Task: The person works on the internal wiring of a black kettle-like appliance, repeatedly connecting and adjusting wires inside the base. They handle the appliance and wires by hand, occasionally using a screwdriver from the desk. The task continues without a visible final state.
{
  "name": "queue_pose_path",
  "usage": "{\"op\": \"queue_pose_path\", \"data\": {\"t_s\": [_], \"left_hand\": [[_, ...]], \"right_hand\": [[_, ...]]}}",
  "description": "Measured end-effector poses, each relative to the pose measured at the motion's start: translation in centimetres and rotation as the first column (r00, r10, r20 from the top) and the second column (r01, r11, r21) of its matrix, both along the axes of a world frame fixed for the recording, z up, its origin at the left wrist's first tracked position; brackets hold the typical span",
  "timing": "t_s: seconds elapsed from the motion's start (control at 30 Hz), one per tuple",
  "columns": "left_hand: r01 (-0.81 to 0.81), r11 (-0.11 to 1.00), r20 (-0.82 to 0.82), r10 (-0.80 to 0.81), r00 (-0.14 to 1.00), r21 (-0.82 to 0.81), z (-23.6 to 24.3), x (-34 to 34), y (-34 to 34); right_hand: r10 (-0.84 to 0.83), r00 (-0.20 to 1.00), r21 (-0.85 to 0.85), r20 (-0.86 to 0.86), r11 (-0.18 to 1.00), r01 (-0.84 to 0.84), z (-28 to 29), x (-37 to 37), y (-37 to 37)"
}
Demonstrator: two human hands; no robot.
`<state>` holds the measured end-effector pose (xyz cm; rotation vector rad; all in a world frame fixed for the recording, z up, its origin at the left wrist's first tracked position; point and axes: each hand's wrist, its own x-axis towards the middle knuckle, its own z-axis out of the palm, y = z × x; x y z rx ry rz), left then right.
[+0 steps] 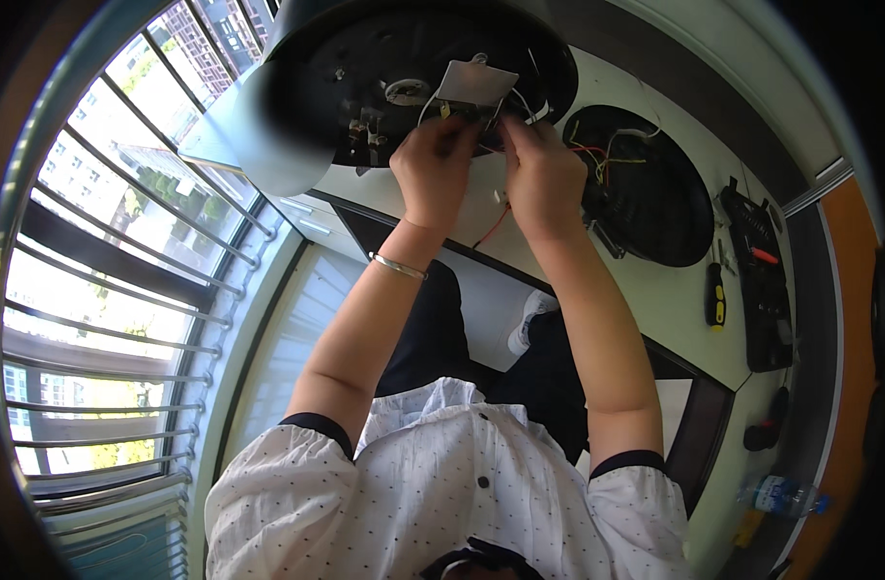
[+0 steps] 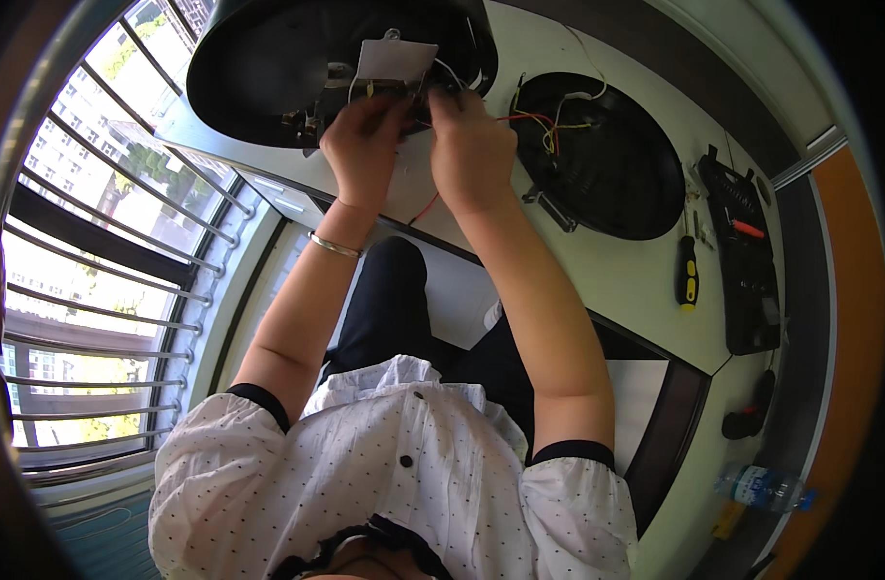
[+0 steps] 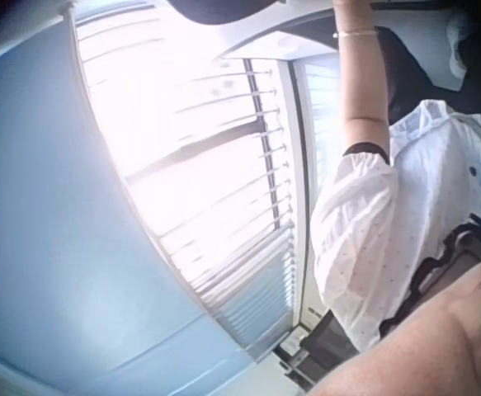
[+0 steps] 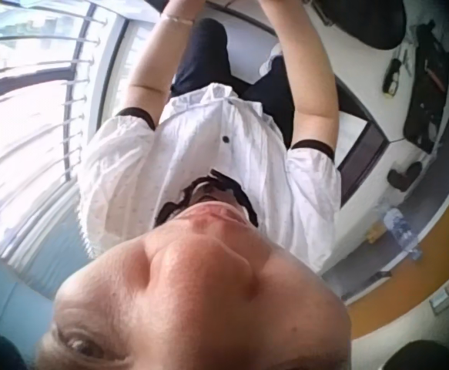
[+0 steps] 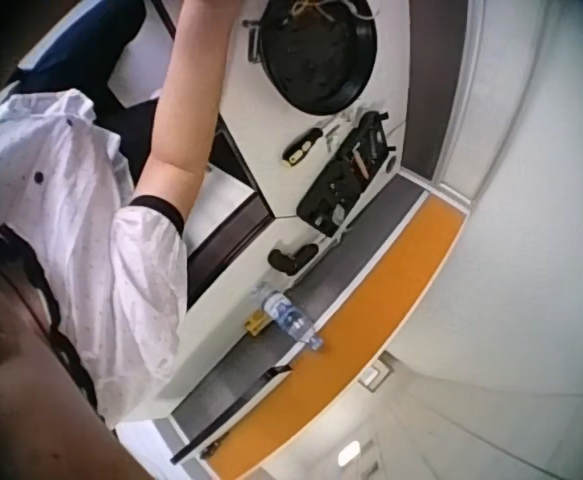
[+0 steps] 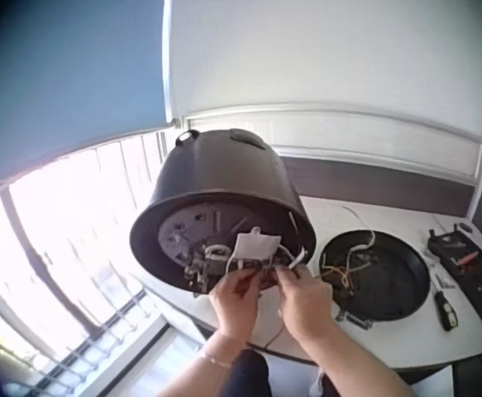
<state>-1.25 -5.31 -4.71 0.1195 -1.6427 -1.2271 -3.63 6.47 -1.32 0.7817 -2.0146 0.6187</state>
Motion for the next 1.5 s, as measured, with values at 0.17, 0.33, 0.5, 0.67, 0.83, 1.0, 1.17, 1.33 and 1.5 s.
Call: {"op": "queue_pose_path", "data": {"t_s": [0.17, 0.33, 0.5, 0.67, 0.83, 1.0, 1.17, 1.33, 1.5], "left_hand": [[0.166, 0.949, 0.038, -0.183, 0.982, 0.269, 1.0, 0.8, 0.1], [0.24, 0.901, -0.02, -0.249, 0.968, 0.362, 1.8, 1.3, 0.3], [0.299, 0.888, -0.062, -0.296, 0.953, 0.349, 1.5, 1.2, -0.2], [0.302, 0.902, -0.047, -0.303, 0.952, 0.31, 1.2, 0.7, -0.5], [0.266, 0.938, 0.033, -0.28, 0.959, 0.221, 1.2, 0.7, -0.9], [0.248, 0.953, 0.07, -0.263, 0.962, 0.173, 1.2, 1.0, -1.1], [0.204, 0.977, 0.087, -0.209, 0.974, 0.063, 1.1, 0.8, -1.3], [0.26, 0.96, 0.086, -0.269, 0.959, 0.1, 1.2, 0.8, -1.2], [0.279, 0.956, 0.08, -0.286, 0.955, 0.087, 1.3, 0.9, -1.1]], "right_hand": [[-0.016, 0.999, 0.02, -0.044, 1.0, 0.017, 0.8, -0.1, -0.2], [-0.084, 0.995, 0.135, -0.055, 0.987, 0.091, 1.6, -0.1, -0.2], [-0.032, 0.998, 0.26, -0.059, 0.965, 0.047, 2.3, 0.1, 0.3], [-0.031, 0.999, 0.216, -0.027, 0.976, 0.036, 2.8, 0.2, 0.4], [-0.081, 0.996, 0.216, -0.022, 0.973, 0.084, 2.6, 0.2, 0.1], [-0.114, 0.993, 0.289, -0.012, 0.951, 0.112, 2.7, 0.2, 0.4], [-0.164, 0.986, 0.377, 0.005, 0.914, 0.15, 3.1, 0.4, 0.4], [-0.156, 0.988, 0.383, -0.003, 0.912, 0.145, 3.0, 0.2, 0.1], [0.009, 1.0, 0.174, -0.024, 0.985, -0.005, 2.5, -0.3, 0.0]]}}
